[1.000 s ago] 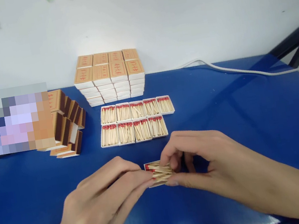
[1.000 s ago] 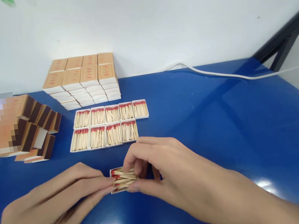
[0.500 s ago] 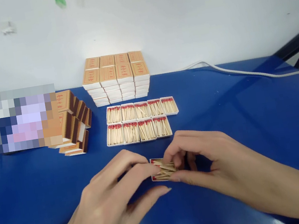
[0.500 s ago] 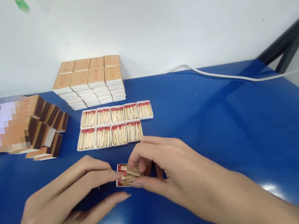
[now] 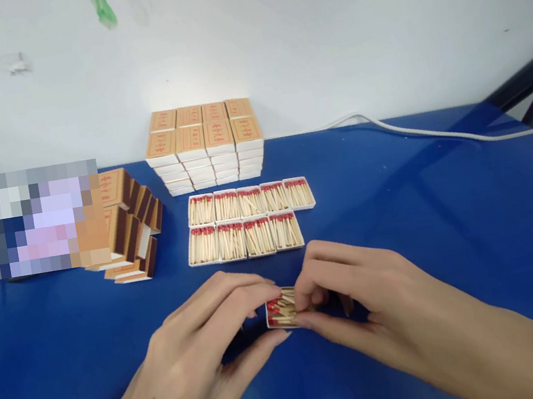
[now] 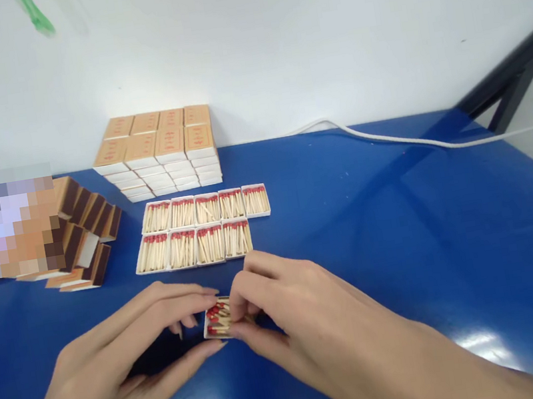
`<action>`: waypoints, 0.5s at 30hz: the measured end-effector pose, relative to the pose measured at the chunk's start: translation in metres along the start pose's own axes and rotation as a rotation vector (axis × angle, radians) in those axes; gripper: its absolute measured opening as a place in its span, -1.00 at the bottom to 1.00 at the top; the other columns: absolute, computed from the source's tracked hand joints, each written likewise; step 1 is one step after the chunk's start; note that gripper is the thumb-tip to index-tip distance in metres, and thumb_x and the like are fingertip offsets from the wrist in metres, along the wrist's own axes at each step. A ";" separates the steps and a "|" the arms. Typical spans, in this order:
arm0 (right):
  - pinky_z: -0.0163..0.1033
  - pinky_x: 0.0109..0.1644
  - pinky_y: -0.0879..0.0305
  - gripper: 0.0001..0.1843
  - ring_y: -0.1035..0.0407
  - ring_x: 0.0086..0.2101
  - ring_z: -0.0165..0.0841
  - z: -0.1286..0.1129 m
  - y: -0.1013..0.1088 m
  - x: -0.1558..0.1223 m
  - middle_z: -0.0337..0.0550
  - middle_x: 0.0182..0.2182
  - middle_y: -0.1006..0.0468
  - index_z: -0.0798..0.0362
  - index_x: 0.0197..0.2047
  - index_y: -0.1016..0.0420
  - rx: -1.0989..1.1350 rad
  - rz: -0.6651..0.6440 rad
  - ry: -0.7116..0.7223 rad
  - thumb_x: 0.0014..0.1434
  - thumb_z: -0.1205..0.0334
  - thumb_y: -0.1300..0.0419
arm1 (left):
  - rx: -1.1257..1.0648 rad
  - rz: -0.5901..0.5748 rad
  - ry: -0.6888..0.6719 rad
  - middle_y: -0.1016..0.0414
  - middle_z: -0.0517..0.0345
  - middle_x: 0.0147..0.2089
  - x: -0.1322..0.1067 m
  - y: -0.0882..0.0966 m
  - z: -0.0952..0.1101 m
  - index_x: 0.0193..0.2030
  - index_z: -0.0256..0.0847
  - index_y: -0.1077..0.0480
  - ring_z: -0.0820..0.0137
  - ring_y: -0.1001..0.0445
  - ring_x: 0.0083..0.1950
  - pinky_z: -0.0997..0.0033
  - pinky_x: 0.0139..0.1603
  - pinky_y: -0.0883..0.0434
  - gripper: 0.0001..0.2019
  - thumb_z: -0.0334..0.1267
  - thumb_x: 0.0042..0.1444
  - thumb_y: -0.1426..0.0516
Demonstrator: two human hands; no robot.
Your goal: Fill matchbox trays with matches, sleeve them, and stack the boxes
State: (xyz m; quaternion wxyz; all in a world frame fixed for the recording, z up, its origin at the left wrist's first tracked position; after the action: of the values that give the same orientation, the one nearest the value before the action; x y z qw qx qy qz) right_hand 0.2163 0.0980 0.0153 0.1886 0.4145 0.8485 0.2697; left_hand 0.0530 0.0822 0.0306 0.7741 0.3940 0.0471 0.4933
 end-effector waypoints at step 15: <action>-0.18 -0.09 -0.45 -0.84 -0.53 -0.16 -0.36 0.005 0.001 0.000 -0.27 -0.02 -0.62 -0.13 -0.02 -0.56 0.007 -0.109 -0.057 0.68 0.05 -0.29 | -0.063 -0.099 0.034 -0.71 0.26 0.09 -0.002 -0.004 -0.002 0.37 0.04 -0.45 0.42 -0.71 0.05 0.49 0.07 -0.63 -0.63 -0.39 0.56 -0.33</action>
State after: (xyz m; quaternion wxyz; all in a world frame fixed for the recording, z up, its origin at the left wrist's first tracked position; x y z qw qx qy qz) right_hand 0.2194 0.1003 0.0124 0.2255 0.3761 0.8650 0.2440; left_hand 0.0538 0.0810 0.0255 0.8086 0.3582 0.0641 0.4623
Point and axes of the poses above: each hand's wrist, its own x-axis towards the middle knuckle, its own y-axis out of the back of the hand, z = x × y, the point moved 10 cm from there along x, towards the middle knuckle
